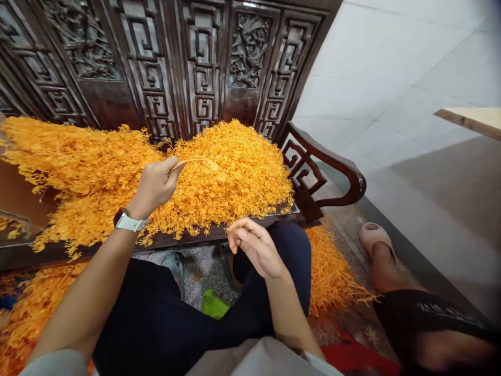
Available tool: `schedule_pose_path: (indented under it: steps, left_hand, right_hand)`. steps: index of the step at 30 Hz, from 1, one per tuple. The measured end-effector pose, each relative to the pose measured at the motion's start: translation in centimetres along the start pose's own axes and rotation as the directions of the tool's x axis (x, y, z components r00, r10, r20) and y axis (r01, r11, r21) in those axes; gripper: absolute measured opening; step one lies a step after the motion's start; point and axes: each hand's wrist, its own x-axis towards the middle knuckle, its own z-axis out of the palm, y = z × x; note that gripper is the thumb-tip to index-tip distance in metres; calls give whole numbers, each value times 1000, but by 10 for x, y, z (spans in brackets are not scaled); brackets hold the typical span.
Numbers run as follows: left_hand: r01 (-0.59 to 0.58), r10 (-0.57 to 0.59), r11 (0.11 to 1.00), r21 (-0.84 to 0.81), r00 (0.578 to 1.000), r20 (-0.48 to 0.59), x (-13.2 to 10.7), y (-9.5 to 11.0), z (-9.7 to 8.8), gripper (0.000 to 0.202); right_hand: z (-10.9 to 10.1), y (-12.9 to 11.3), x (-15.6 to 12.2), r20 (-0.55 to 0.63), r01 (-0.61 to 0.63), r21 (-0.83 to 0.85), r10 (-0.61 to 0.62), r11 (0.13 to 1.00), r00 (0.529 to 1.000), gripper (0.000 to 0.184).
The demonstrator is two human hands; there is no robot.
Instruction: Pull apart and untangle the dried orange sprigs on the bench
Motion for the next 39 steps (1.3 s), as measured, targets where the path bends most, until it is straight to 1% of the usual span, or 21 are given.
schedule_pose_path:
  steps: [3, 6, 8, 10, 11, 13, 15, 16, 17, 19, 22, 24, 28, 30, 31, 32, 34, 35, 36, 37, 39]
  left_hand:
    - [6, -5, 1000, 11, 999, -37, -5, -6, -10, 42]
    - [10, -8, 1000, 22, 997, -71, -8, -11, -15, 44]
    - [12, -10, 1000, 23, 997, -71, -10, -16, -16, 45]
    - [13, -11, 1000, 28, 999, -50, -11, -20, -14, 47]
    - [10, -8, 999, 33, 999, -35, -12, -22, -12, 47]
    - [-15, 15, 999, 44, 1000, 7, -15, -24, -6, 44]
    - [-51, 49, 997, 50, 997, 54, -17, -24, -1, 33]
    - [-63, 60, 997, 51, 996, 69, -18, -25, 1, 27]
    - [-70, 66, 996, 54, 995, 73, -19, -26, 3, 23]
    - [-63, 59, 995, 81, 997, 50, -19, -30, 4, 19]
    - [-36, 36, 982, 188, 999, 6, -15, -40, 2, 22]
    - [-21, 18, 964, 266, 1000, 13, -11, -44, 1, 22]
    - [42, -63, 964, 262, 995, 73, -2, -52, -4, 19]
    - [130, -149, 959, 253, 987, 56, 1, -66, -11, 15]
    - [184, -200, 946, 267, 979, 31, 2, -78, -16, 13]
    - [273, -266, 922, 274, 962, -62, 2, -92, -21, 14]
    - [401, -358, 877, 266, 913, -195, 1, -119, -29, 30]
    - [447, -379, 858, 253, 883, -276, 0, -130, -31, 36]
    - [439, -387, 874, 209, 889, -246, 0, -136, -31, 38]
    - [414, -371, 894, 171, 899, -233, 0, -137, -28, 38]
    - [366, -340, 915, 170, 926, -163, 4, -126, -16, 45]
  right_hand:
    - [5, 3, 0, -66, 20, -55, -23, 998, 998, 16]
    - [7, 26, 3, -115, -62, -4, 61, 998, 991, 18]
    - [8, 37, 12, -170, -91, -56, 80, 994, 982, 20]
    - [10, 31, 32, -232, 10, -262, -73, 965, 970, 20]
    - [12, 22, 44, -208, 92, -419, -195, 903, 959, 23]
    - [19, -4, 71, -69, 266, -732, -455, 628, 888, 37]
    - [25, -30, 97, 129, 370, -844, -524, 388, 842, 51]
    - [27, -39, 109, 213, 405, -845, -477, 348, 853, 51]
    - [28, -45, 120, 277, 420, -830, -382, 368, 882, 46]
    - [26, -47, 137, 336, 363, -780, -148, 509, 930, 40]
    - [21, -37, 151, 342, 213, -710, 65, 672, 937, 49]
    - [20, -31, 152, 346, 234, -726, 51, 646, 937, 50]
    - [26, -34, 134, 311, 338, -852, -133, 401, 941, 47]
    - [27, -41, 119, 355, 325, -817, -28, 476, 934, 46]
    - [26, -45, 111, 436, 310, -772, 108, 554, 894, 46]
    - [24, -49, 103, 543, 294, -722, 250, 626, 802, 46]
    - [14, -57, 94, 720, 294, -648, 437, 703, 539, 41]
    - [7, -60, 94, 757, 317, -630, 467, 709, 458, 36]
    - [-1, -62, 98, 760, 342, -626, 451, 701, 468, 31]
    - [-10, -63, 106, 730, 359, -637, 383, 683, 566, 27]
    - [-29, -63, 131, 525, 350, -697, 112, 626, 844, 29]
